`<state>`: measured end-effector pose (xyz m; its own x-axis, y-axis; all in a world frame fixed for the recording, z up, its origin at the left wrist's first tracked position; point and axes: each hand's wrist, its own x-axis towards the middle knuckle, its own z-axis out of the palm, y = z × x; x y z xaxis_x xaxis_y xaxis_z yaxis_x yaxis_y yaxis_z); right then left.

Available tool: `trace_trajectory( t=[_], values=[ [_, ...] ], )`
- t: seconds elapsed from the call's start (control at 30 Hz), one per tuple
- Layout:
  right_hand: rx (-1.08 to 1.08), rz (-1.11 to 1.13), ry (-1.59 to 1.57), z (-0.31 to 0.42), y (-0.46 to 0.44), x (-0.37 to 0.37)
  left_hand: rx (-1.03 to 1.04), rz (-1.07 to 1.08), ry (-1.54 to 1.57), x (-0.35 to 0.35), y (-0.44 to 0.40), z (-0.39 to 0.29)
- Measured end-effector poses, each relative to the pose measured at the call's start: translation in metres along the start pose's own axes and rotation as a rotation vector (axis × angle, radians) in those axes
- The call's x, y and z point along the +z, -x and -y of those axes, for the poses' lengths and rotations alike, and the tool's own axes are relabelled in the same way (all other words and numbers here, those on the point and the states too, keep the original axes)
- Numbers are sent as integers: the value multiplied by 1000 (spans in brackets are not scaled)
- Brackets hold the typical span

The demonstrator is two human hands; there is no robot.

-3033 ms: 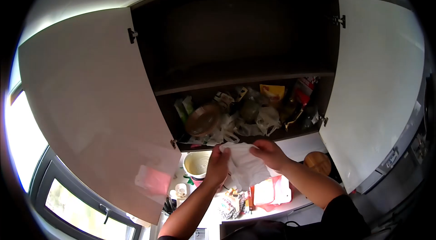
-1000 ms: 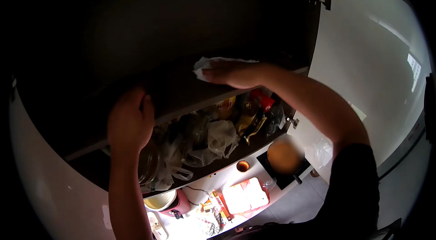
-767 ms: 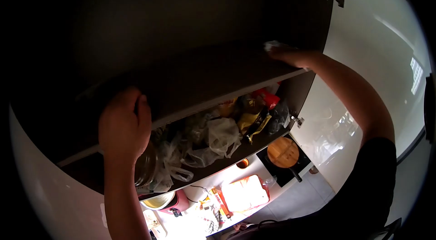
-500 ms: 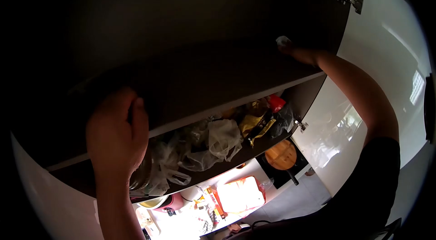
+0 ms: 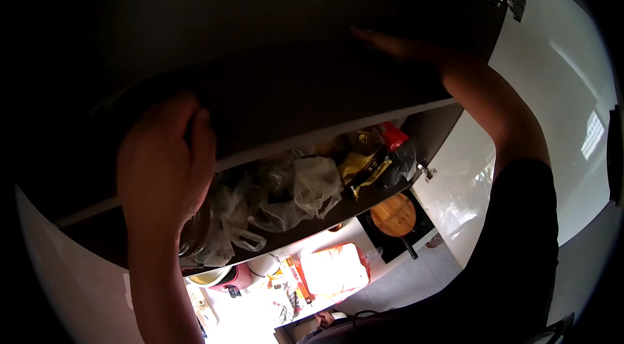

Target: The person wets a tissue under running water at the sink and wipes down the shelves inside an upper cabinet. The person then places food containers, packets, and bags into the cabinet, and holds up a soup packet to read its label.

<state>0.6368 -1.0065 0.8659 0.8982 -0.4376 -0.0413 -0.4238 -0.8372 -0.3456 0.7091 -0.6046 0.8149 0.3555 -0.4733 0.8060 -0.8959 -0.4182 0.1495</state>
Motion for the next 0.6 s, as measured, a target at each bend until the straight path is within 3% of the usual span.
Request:
trace_trajectory(
  t=[0.17,0.33,0.5,0.6],
  values=[
    [-276,80,4,78,2,31,-51,14,19,-1,1,-5],
    [-300,101,118,80,51,34,-28,-49,-81,-4,-1,-7],
    [-215,71,156,4,102,16,-20,-12,-67,-5,2,-1],
    [15,-33,56,-84,109,-1,16,-59,-38,-3,4,3]
  ],
)
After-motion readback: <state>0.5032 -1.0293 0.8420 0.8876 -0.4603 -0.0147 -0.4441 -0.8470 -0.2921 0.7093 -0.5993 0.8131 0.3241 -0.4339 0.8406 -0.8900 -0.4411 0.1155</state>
